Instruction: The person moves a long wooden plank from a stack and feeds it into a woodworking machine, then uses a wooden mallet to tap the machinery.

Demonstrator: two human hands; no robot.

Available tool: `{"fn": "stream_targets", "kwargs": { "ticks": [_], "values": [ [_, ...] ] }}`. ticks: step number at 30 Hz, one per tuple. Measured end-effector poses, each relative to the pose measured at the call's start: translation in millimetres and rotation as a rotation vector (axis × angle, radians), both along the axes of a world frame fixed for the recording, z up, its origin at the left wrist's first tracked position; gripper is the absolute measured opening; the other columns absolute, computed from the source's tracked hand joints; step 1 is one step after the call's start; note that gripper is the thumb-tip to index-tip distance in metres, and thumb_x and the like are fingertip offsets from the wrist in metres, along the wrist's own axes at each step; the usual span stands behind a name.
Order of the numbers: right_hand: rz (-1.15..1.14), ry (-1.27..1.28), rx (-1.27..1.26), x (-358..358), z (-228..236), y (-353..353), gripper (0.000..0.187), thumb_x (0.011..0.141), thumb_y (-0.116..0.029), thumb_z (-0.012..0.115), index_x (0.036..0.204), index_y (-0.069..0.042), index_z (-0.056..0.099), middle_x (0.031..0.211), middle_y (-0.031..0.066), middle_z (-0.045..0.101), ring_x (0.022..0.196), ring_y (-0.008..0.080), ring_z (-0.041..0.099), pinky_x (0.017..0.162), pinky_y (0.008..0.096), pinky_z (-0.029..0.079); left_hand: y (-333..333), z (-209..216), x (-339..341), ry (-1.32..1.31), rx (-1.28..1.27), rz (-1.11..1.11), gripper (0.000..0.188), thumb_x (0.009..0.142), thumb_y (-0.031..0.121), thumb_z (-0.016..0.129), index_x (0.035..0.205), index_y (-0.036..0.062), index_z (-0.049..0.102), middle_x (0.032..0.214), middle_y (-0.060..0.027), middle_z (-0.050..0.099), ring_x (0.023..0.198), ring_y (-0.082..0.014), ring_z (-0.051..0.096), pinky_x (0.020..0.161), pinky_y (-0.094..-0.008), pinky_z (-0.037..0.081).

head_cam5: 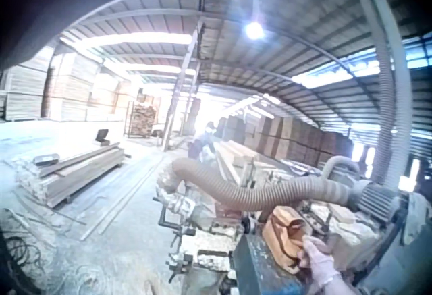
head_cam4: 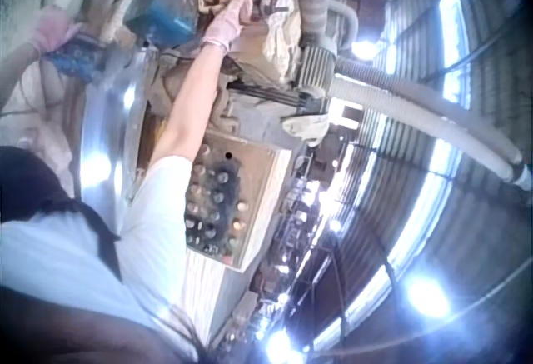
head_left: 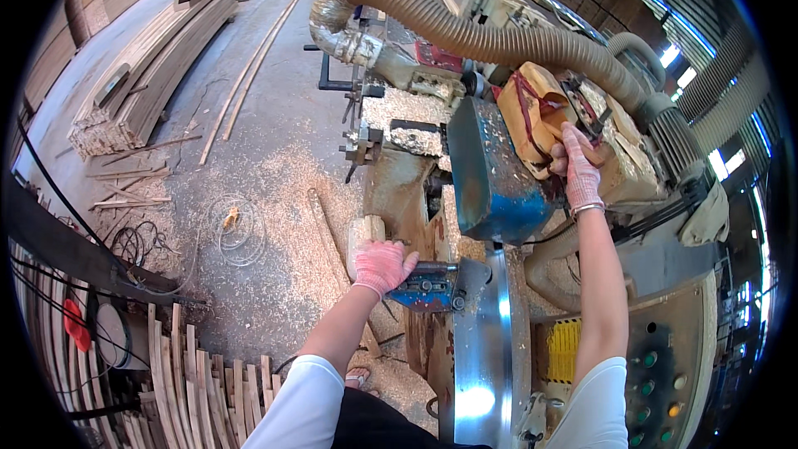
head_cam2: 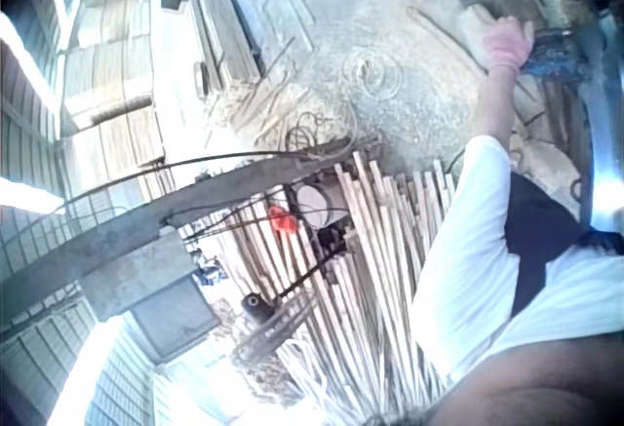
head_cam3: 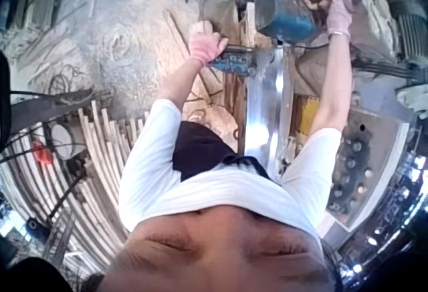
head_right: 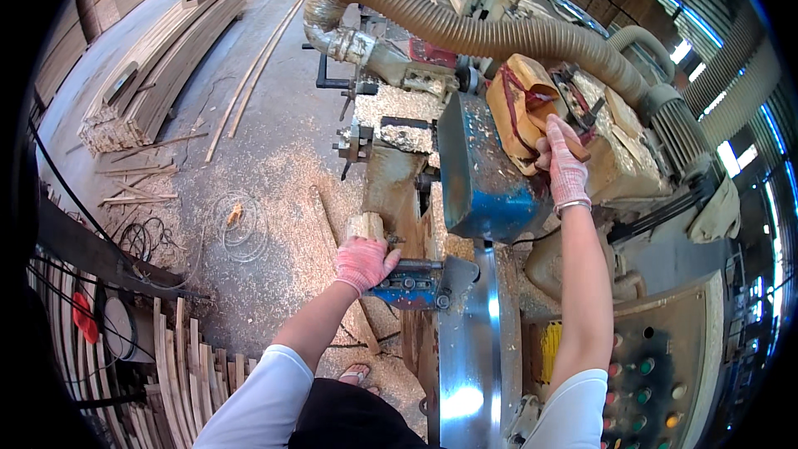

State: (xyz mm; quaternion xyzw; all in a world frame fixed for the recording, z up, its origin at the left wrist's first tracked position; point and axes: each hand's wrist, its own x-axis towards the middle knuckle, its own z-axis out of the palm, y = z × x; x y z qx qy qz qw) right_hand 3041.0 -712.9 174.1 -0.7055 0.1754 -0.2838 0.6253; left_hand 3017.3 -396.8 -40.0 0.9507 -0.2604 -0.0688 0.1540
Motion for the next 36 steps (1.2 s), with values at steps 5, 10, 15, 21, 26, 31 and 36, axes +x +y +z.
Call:
{"fn": "stream_targets", "kwargs": {
  "ticks": [5, 10, 15, 21, 26, 31, 36],
  "values": [
    [-0.149, -0.099, -0.156, -27, 38, 7, 0.025, 0.090, -0.027, 0.067, 0.107, -0.008, 0.068, 0.069, -0.0011, 0.060, 0.050, 0.0032, 0.048, 0.046, 0.0170, 0.040, 0, 2, 0, -0.030, -0.062, -0.004, 0.053, 0.092, 0.053, 0.040, 0.092, 0.0093, 0.069, 0.090, -0.0138, 0.070, 0.092, -0.0302, 0.066, 0.086, -0.0407, 0.047],
    [-0.222, -0.250, -0.415, -129, 77, 31, 0.035, 0.094, -0.035, 0.057, 0.107, -0.004, 0.066, 0.068, -0.0003, 0.057, 0.053, 0.0041, 0.047, 0.050, 0.0183, 0.040, 6, 7, -1, 0.007, -0.046, 0.035, 0.050, 0.092, 0.053, 0.041, 0.091, 0.0117, 0.069, 0.089, -0.0129, 0.070, 0.091, -0.0293, 0.066, 0.085, -0.0400, 0.048],
    [-0.132, -0.076, -0.307, -251, 62, 29, 0.036, 0.093, -0.036, 0.056, 0.104, -0.002, 0.064, 0.064, 0.0004, 0.054, 0.049, 0.0051, 0.046, 0.042, 0.0178, 0.033, 1, -11, 3, -0.020, -0.054, 0.011, 0.051, 0.092, 0.055, 0.041, 0.091, 0.0118, 0.069, 0.093, -0.0126, 0.070, 0.093, -0.0283, 0.065, 0.087, -0.0406, 0.047],
    [-0.033, 0.219, -0.273, -250, -74, 45, 0.026, 0.093, -0.027, 0.060, 0.108, -0.006, 0.066, 0.080, 0.0018, 0.064, 0.061, 0.0058, 0.055, 0.055, 0.0206, 0.044, -7, -1, -4, -0.005, -0.009, 0.013, 0.055, 0.095, 0.055, 0.037, 0.096, 0.0104, 0.069, 0.096, -0.0102, 0.070, 0.096, -0.0276, 0.065, 0.089, -0.0407, 0.046],
    [-0.043, 0.327, -0.012, -337, -74, 62, 0.020, 0.088, -0.014, 0.058, 0.100, -0.002, 0.067, 0.084, 0.0038, 0.065, 0.065, 0.0096, 0.058, 0.057, 0.0222, 0.046, -3, 0, -3, -0.019, 0.026, 0.082, 0.055, 0.093, 0.057, 0.039, 0.092, 0.0111, 0.070, 0.095, -0.0112, 0.070, 0.095, -0.0290, 0.065, 0.086, -0.0417, 0.047],
    [-0.352, 0.564, 0.090, -498, -41, 100, 0.016, 0.084, -0.008, 0.058, 0.096, -0.001, 0.066, 0.081, 0.0065, 0.066, 0.057, 0.0120, 0.058, 0.052, 0.0235, 0.045, -11, -15, -2, -0.078, 0.056, 0.073, 0.056, 0.092, 0.060, 0.039, 0.090, 0.0131, 0.069, 0.093, -0.0112, 0.070, 0.094, -0.0307, 0.065, 0.080, -0.0428, 0.050],
    [-0.603, 0.688, 0.118, -628, -17, 166, 0.018, 0.083, -0.015, 0.063, 0.094, -0.001, 0.065, 0.072, 0.0064, 0.064, 0.050, 0.0129, 0.058, 0.042, 0.0241, 0.043, -13, -17, -5, -0.052, 0.028, 0.071, 0.057, 0.092, 0.061, 0.036, 0.093, 0.0142, 0.068, 0.093, -0.0126, 0.070, 0.091, -0.0319, 0.066, 0.077, -0.0451, 0.051]
  ]
}}
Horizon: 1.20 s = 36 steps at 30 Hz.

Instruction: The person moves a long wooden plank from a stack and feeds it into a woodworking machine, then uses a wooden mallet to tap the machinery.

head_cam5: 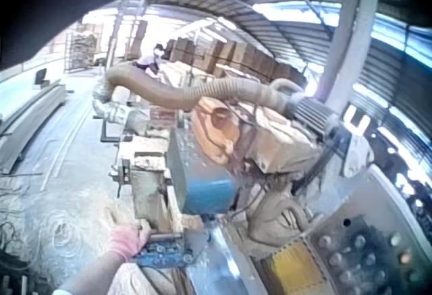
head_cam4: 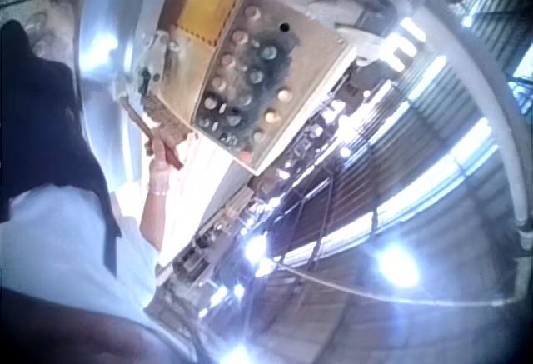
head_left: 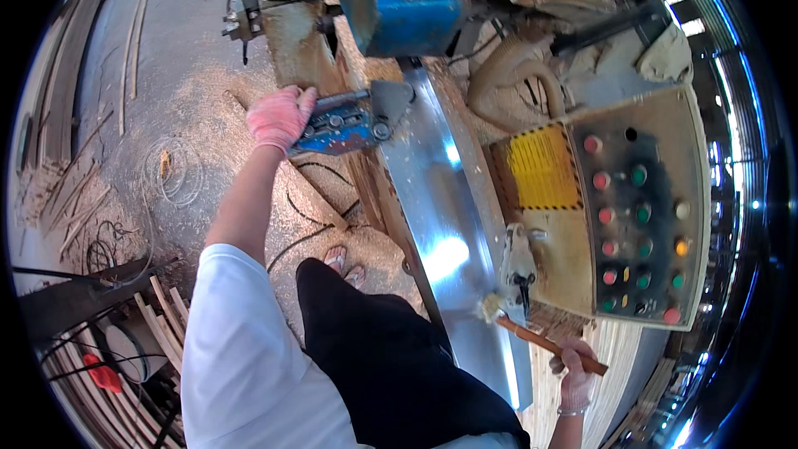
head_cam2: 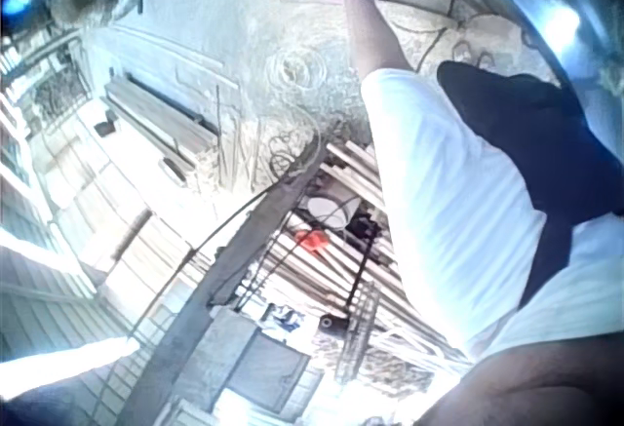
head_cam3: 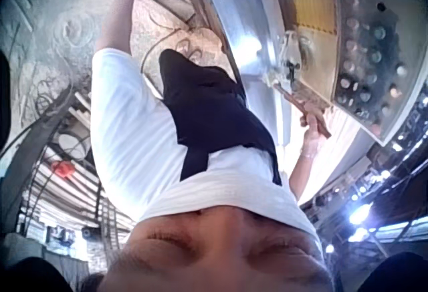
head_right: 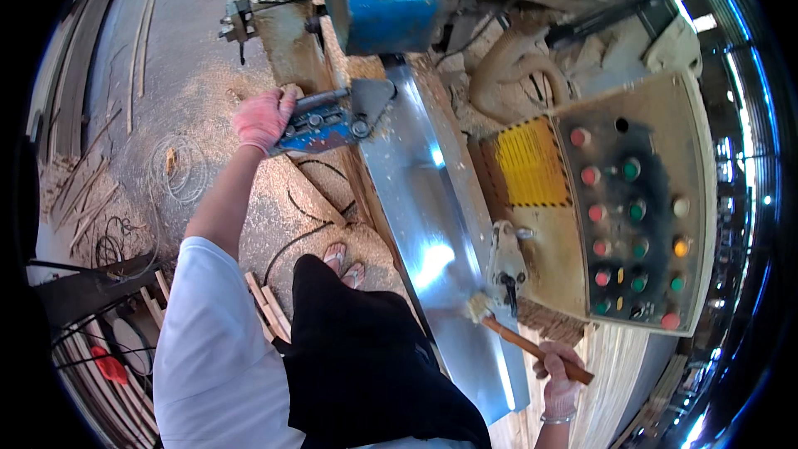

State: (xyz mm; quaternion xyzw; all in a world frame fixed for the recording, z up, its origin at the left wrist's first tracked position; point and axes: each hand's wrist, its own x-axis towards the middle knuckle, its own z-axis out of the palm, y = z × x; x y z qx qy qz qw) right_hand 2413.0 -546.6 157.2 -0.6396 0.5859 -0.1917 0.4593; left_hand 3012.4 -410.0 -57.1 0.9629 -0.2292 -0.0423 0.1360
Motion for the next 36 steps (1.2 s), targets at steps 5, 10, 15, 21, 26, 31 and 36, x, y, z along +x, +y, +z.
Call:
{"fn": "stream_targets", "kwargs": {
  "ticks": [5, 10, 15, 21, 26, 31, 36],
  "values": [
    [-0.215, 0.110, -0.036, -77, -1, 36, 0.027, 0.082, -0.026, 0.067, 0.093, -0.002, 0.064, 0.063, 0.0054, 0.060, 0.046, 0.0111, 0.055, 0.039, 0.0229, 0.041, 0, 10, -4, 0.046, 0.022, 0.035, 0.060, 0.093, 0.062, 0.034, 0.097, 0.0130, 0.069, 0.094, -0.0143, 0.070, 0.092, -0.0345, 0.066, 0.079, -0.0465, 0.050],
    [-0.217, 0.085, -0.084, -62, 0, 30, 0.028, 0.084, -0.030, 0.067, 0.091, -0.003, 0.063, 0.059, 0.0032, 0.056, 0.043, 0.0090, 0.050, 0.038, 0.0206, 0.037, -4, 14, -10, 0.040, 0.059, 0.057, 0.060, 0.093, 0.061, 0.035, 0.096, 0.0126, 0.070, 0.097, -0.0150, 0.069, 0.094, -0.0350, 0.065, 0.080, -0.0464, 0.051],
    [-0.017, -0.153, -0.156, 65, 11, -9, 0.027, 0.088, -0.032, 0.062, 0.097, -0.006, 0.061, 0.073, 0.0010, 0.056, 0.053, 0.0080, 0.049, 0.045, 0.0210, 0.037, -3, 17, -7, 0.063, 0.008, 0.045, 0.059, 0.092, 0.061, 0.036, 0.097, 0.0132, 0.070, 0.096, -0.0157, 0.069, 0.093, -0.0345, 0.066, 0.079, -0.0459, 0.051],
    [0.381, -0.637, -0.313, 226, 34, -98, 0.040, 0.094, -0.040, 0.056, 0.109, -0.004, 0.061, 0.072, 0.0003, 0.054, 0.054, 0.0086, 0.049, 0.051, 0.0223, 0.042, -3, 10, -2, 0.029, 0.016, 0.044, 0.057, 0.091, 0.060, 0.039, 0.091, 0.0129, 0.071, 0.094, -0.0136, 0.070, 0.091, -0.0329, 0.067, 0.077, -0.0451, 0.052],
    [0.400, -0.889, -0.379, 398, 75, -144, 0.042, 0.098, -0.033, 0.051, 0.122, 0.000, 0.057, 0.080, 0.0048, 0.056, 0.068, 0.0117, 0.055, 0.062, 0.0259, 0.051, 2, 14, 3, 0.000, 0.056, -0.021, 0.056, 0.092, 0.056, 0.038, 0.092, 0.0104, 0.070, 0.089, -0.0147, 0.070, 0.088, -0.0330, 0.067, 0.079, -0.0449, 0.051],
    [0.419, -0.916, -0.298, 515, 73, -171, 0.030, 0.095, -0.026, 0.059, 0.107, 0.001, 0.063, 0.075, 0.0083, 0.061, 0.056, 0.0099, 0.055, 0.050, 0.0211, 0.049, 2, 23, 6, 0.088, 0.068, -0.037, 0.052, 0.092, 0.054, 0.039, 0.097, 0.0115, 0.070, 0.093, -0.0142, 0.070, 0.092, -0.0327, 0.065, 0.085, -0.0439, 0.048],
    [0.400, -0.962, 0.209, 564, 10, -172, 0.027, 0.095, -0.029, 0.059, 0.105, -0.004, 0.061, 0.085, 0.0102, 0.066, 0.065, 0.0179, 0.062, 0.059, 0.0303, 0.055, 3, 14, 5, 0.117, -0.001, -0.004, 0.055, 0.091, 0.056, 0.041, 0.093, 0.0094, 0.069, 0.092, -0.0151, 0.070, 0.092, -0.0327, 0.066, 0.083, -0.0443, 0.050]
  ]
}}
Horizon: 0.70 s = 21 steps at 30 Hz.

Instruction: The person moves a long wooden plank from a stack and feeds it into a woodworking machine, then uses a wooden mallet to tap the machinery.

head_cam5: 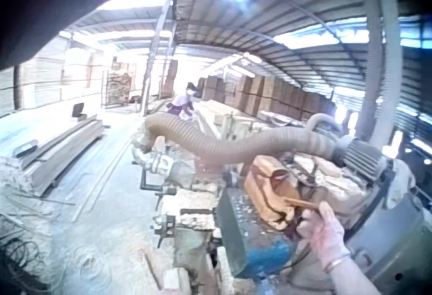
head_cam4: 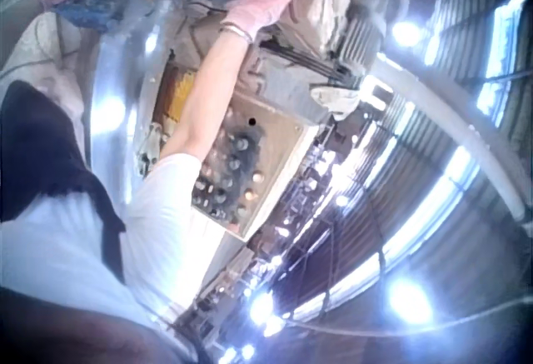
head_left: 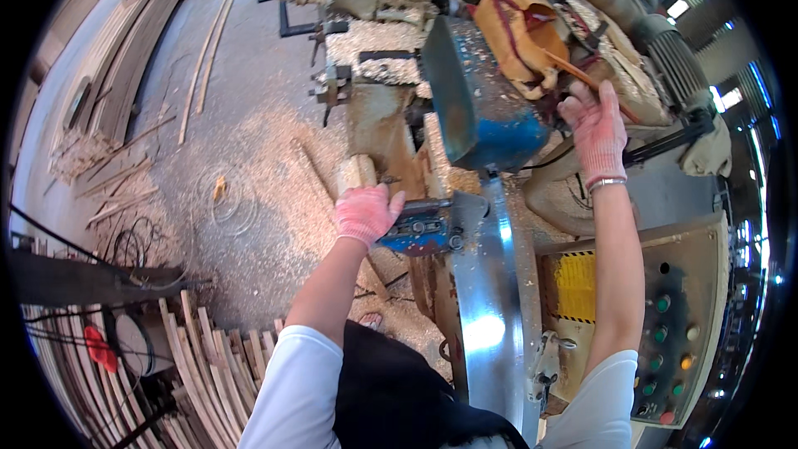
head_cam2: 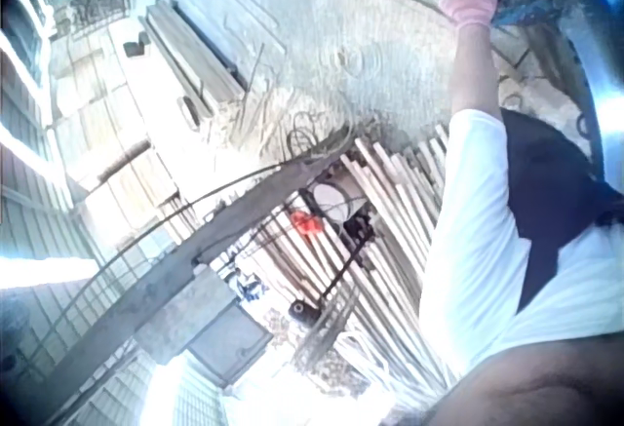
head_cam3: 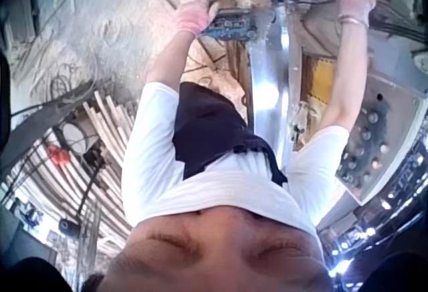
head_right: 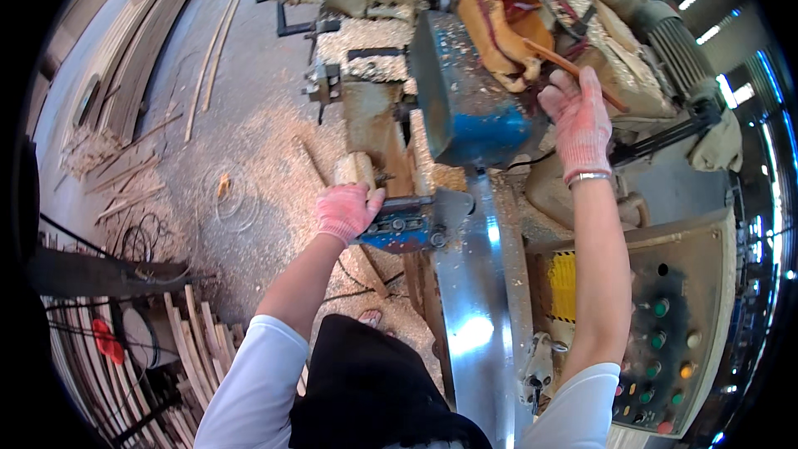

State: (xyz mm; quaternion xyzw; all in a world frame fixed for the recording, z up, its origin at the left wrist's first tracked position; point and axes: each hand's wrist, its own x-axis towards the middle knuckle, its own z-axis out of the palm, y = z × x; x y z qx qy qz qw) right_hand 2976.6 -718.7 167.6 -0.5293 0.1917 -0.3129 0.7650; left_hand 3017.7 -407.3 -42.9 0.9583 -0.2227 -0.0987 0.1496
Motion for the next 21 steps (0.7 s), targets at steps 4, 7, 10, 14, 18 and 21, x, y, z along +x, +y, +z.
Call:
{"fn": "stream_targets", "kwargs": {
  "ticks": [4, 7, 10, 14, 18, 21],
  "values": [
    [0.438, 0.267, 0.270, -55, -78, 57, 0.032, 0.096, -0.031, 0.056, 0.116, -0.006, 0.060, 0.107, 0.0094, 0.068, 0.092, 0.0232, 0.066, 0.079, 0.0388, 0.055, 6, -4, 5, 0.000, -0.007, 0.004, 0.055, 0.091, 0.057, 0.041, 0.091, 0.0093, 0.069, 0.091, -0.0155, 0.070, 0.091, -0.0334, 0.067, 0.080, -0.0455, 0.051],
    [0.674, 0.641, -0.063, -153, -117, 123, 0.044, 0.091, -0.033, 0.065, 0.124, -0.006, 0.059, 0.105, 0.0090, 0.066, 0.090, 0.0185, 0.065, 0.080, 0.0330, 0.053, 8, -6, 7, 0.009, 0.013, 0.006, 0.057, 0.092, 0.058, 0.039, 0.090, 0.0092, 0.068, 0.089, -0.0158, 0.070, 0.088, -0.0337, 0.066, 0.078, -0.0456, 0.051],
    [0.888, 0.916, -0.266, -261, -151, 168, 0.047, 0.092, -0.042, 0.061, 0.127, -0.010, 0.058, 0.114, 0.0073, 0.066, 0.099, 0.0170, 0.064, 0.087, 0.0334, 0.051, 1, -13, 8, -0.060, -0.057, -0.016, 0.058, 0.092, 0.058, 0.039, 0.091, 0.0091, 0.069, 0.088, -0.0152, 0.070, 0.089, -0.0341, 0.067, 0.078, -0.0453, 0.052],
    [0.650, 1.139, -0.367, -387, -174, 234, 0.046, 0.091, -0.043, 0.061, 0.126, -0.013, 0.058, 0.108, 0.0098, 0.068, 0.102, 0.0250, 0.065, 0.090, 0.0347, 0.049, -8, -10, -2, -0.072, -0.027, 0.001, 0.053, 0.092, 0.056, 0.042, 0.097, 0.0107, 0.070, 0.093, -0.0151, 0.070, 0.091, -0.0337, 0.066, 0.081, -0.0466, 0.050],
    [0.030, 1.120, -0.212, -463, -177, 285, 0.043, 0.089, -0.041, 0.062, 0.121, -0.013, 0.060, 0.103, 0.0107, 0.070, 0.098, 0.0268, 0.066, 0.086, 0.0377, 0.051, 7, -53, 10, -0.170, -0.070, -0.213, 0.043, 0.098, 0.042, 0.039, 0.107, 0.0092, 0.064, 0.103, -0.0184, 0.065, 0.097, -0.0356, 0.061, 0.080, -0.0475, 0.048],
    [-0.019, 1.180, -0.238, -513, -182, 306, 0.041, 0.091, -0.042, 0.056, 0.117, -0.012, 0.061, 0.101, 0.0145, 0.069, 0.096, 0.0313, 0.065, 0.084, 0.0416, 0.051, -3, -37, -16, -0.035, -0.048, -0.227, 0.042, 0.099, 0.033, 0.036, 0.107, 0.0033, 0.064, 0.105, -0.0215, 0.065, 0.095, -0.0355, 0.064, 0.075, -0.0453, 0.050]
  ]
}}
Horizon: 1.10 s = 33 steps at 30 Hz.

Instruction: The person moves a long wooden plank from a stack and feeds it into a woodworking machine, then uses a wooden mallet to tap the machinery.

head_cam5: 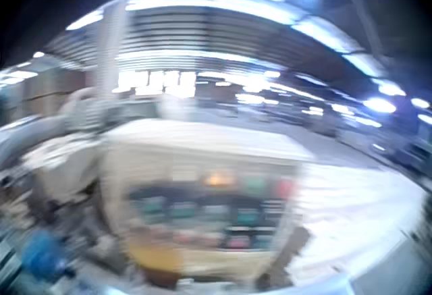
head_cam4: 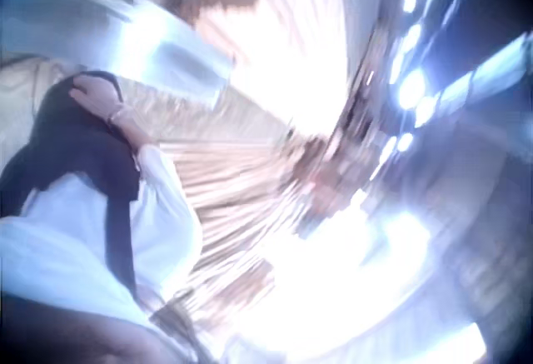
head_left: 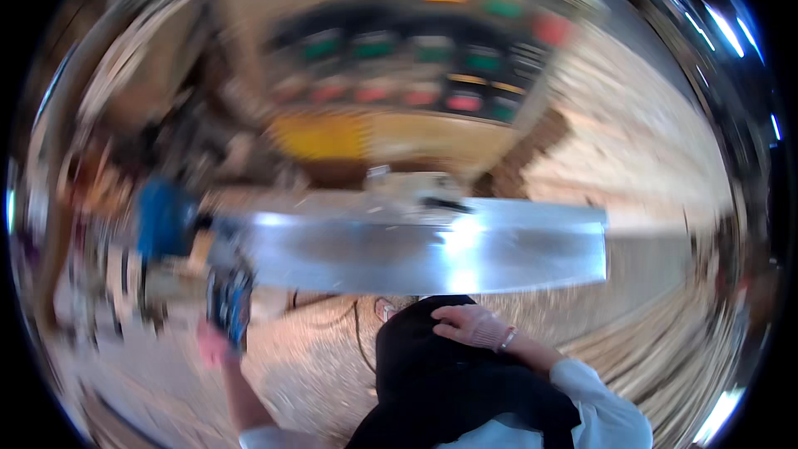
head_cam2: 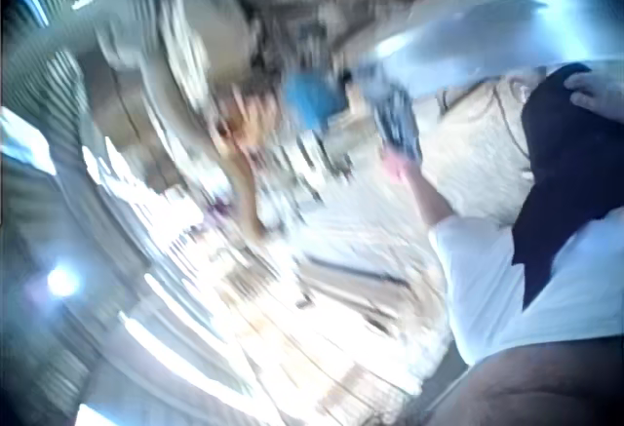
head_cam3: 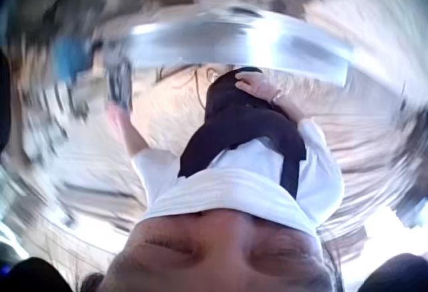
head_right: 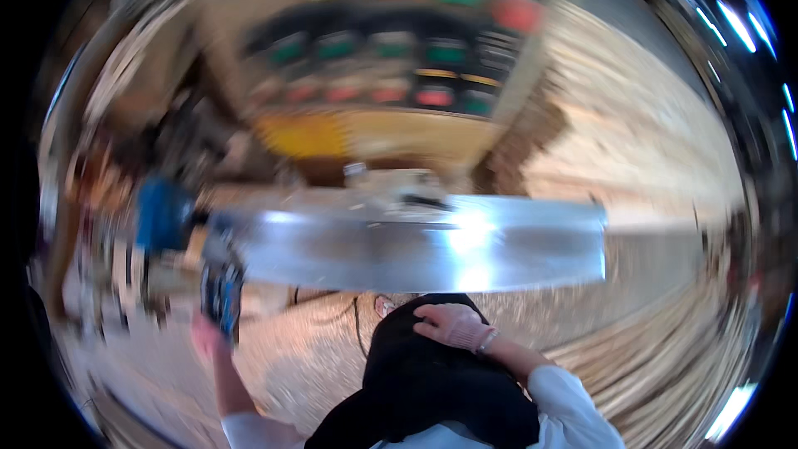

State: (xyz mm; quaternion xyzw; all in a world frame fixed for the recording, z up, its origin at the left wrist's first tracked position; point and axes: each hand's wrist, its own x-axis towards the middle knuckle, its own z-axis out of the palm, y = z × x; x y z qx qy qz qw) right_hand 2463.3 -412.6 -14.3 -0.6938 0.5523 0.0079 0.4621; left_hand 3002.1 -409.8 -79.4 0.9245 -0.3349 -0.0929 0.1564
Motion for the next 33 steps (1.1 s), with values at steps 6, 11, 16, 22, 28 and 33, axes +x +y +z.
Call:
{"fn": "stream_targets", "kwargs": {
  "ticks": [6, 11, 16, 22, 28, 33],
  "values": [
    [-0.203, 0.028, 0.009, -107, 6, 74, 0.046, 0.092, -0.046, 0.050, 0.121, -0.011, 0.059, 0.102, 0.0189, 0.067, 0.100, 0.0357, 0.063, 0.089, 0.0441, 0.048, -33, -24, -121, -0.114, -0.619, -0.329, 0.041, 0.099, 0.033, 0.042, 0.120, 0.0032, 0.060, 0.106, -0.0136, 0.067, 0.094, -0.0245, 0.062, 0.080, -0.0366, 0.050],
    [-0.531, -0.065, 0.043, -215, -21, 157, 0.049, 0.093, -0.047, 0.048, 0.121, -0.009, 0.058, 0.106, 0.0200, 0.066, 0.102, 0.0382, 0.061, 0.091, 0.0435, 0.047, -28, -105, -354, -0.049, -0.330, -0.928, 0.038, 0.098, 0.032, 0.045, 0.120, 0.0058, 0.060, 0.105, -0.0105, 0.067, 0.093, -0.0226, 0.062, 0.078, -0.0352, 0.050],
    [-0.680, 0.108, 0.040, -342, -25, 228, 0.048, 0.091, -0.049, 0.049, 0.119, -0.012, 0.060, 0.098, 0.0165, 0.069, 0.096, 0.0347, 0.065, 0.082, 0.0440, 0.050, 13, -172, -573, 0.145, 0.256, -1.486, 0.035, 0.097, 0.032, 0.047, 0.121, 0.0084, 0.060, 0.104, -0.0073, 0.066, 0.092, -0.0207, 0.063, 0.077, -0.0338, 0.050],
    [-0.780, 0.049, 0.005, -472, -10, 274, 0.048, 0.091, -0.049, 0.050, 0.120, -0.012, 0.060, 0.104, 0.0166, 0.068, 0.099, 0.0340, 0.064, 0.085, 0.0433, 0.050, 14, -183, -798, 0.254, 0.565, -1.763, 0.031, 0.096, 0.031, 0.049, 0.119, 0.0113, 0.058, 0.101, -0.0039, 0.065, 0.089, -0.0187, 0.062, 0.073, -0.0324, 0.050],
    [-0.961, -0.281, -0.152, -619, -40, 293, 0.048, 0.094, -0.049, 0.050, 0.124, -0.012, 0.058, 0.107, 0.0172, 0.067, 0.105, 0.0350, 0.061, 0.094, 0.0400, 0.046, 26, -211, -987, 0.306, 0.857, -1.757, 0.020, 0.094, 0.030, 0.049, 0.105, 0.0129, 0.054, 0.088, -0.0028, 0.057, 0.077, -0.0180, 0.055, 0.065, -0.0324, 0.044],
    [-1.567, -0.208, -0.067, -774, -106, 383, 0.046, 0.092, -0.047, 0.053, 0.124, -0.015, 0.062, 0.116, 0.0150, 0.065, 0.111, 0.0296, 0.060, 0.095, 0.0368, 0.046, 8, -225, -1115, 0.145, 1.075, -1.672, 0.015, 0.093, 0.029, 0.049, 0.093, 0.0142, 0.051, 0.078, -0.0019, 0.051, 0.067, -0.0174, 0.050, 0.058, -0.0324, 0.040]
  ]
}}
